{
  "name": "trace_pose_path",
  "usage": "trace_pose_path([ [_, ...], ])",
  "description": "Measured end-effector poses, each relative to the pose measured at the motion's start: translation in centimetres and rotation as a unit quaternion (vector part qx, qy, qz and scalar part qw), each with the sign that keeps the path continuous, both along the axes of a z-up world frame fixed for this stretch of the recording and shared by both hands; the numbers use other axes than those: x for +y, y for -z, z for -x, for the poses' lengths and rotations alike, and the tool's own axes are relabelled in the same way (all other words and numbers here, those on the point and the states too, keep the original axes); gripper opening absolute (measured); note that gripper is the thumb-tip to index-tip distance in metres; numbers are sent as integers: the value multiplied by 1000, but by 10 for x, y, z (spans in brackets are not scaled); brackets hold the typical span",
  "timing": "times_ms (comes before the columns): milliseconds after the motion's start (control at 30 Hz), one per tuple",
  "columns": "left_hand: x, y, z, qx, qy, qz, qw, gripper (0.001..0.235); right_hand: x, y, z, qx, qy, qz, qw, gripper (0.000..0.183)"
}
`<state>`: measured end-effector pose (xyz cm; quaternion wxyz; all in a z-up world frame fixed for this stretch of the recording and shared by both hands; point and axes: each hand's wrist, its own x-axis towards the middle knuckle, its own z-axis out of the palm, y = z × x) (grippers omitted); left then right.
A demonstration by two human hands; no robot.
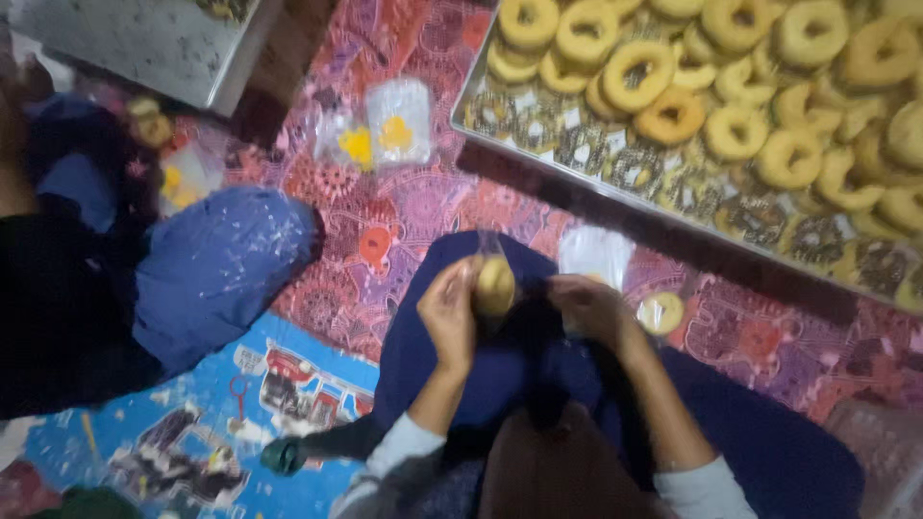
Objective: The person sits on a patterned mat and repeatedly picks ring-shaped snacks from a metal tray. They place each snack into a small clear plastic bag, then set the filled bag aside. Another person works alongside, performing the same packaging task.
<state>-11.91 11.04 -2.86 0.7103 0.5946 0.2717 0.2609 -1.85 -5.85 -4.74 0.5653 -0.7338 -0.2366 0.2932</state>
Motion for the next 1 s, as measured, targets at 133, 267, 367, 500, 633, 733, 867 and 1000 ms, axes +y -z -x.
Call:
trace_pose_path([
  [133, -16, 2, 16, 1, 83, -312, 947, 28, 14, 55, 61, 195, 77, -112, 971, 64],
  [267, 5, 11, 15, 60, -78, -307, 947, 44, 46, 78, 55, 217, 64, -103, 969, 56],
  [367, 21, 34, 19, 79, 13, 117, 990, 37, 45, 77, 50, 172, 32, -120, 977, 51],
  [500, 21, 52, 28, 98, 42, 9, 994, 29, 34, 58, 45, 36, 73, -91, 993, 36],
  [633, 28, 38, 21, 111, 22, -145, 983, 20, 45, 33, 22, -96, 128, -6, 987, 17],
  [733, 26, 27, 30, -18, -22, -225, 974, 15, 44, 27, 29, -231, 195, -94, 949, 10],
  [867, 12, 21, 38, 116, 8, -226, 967, 23, 30, 46, 56, -197, 202, -50, 958, 6],
  [1000, -3, 44, 63, 178, 75, -281, 940, 17, -6, 125, 114, -74, 187, -91, 975, 12],
])
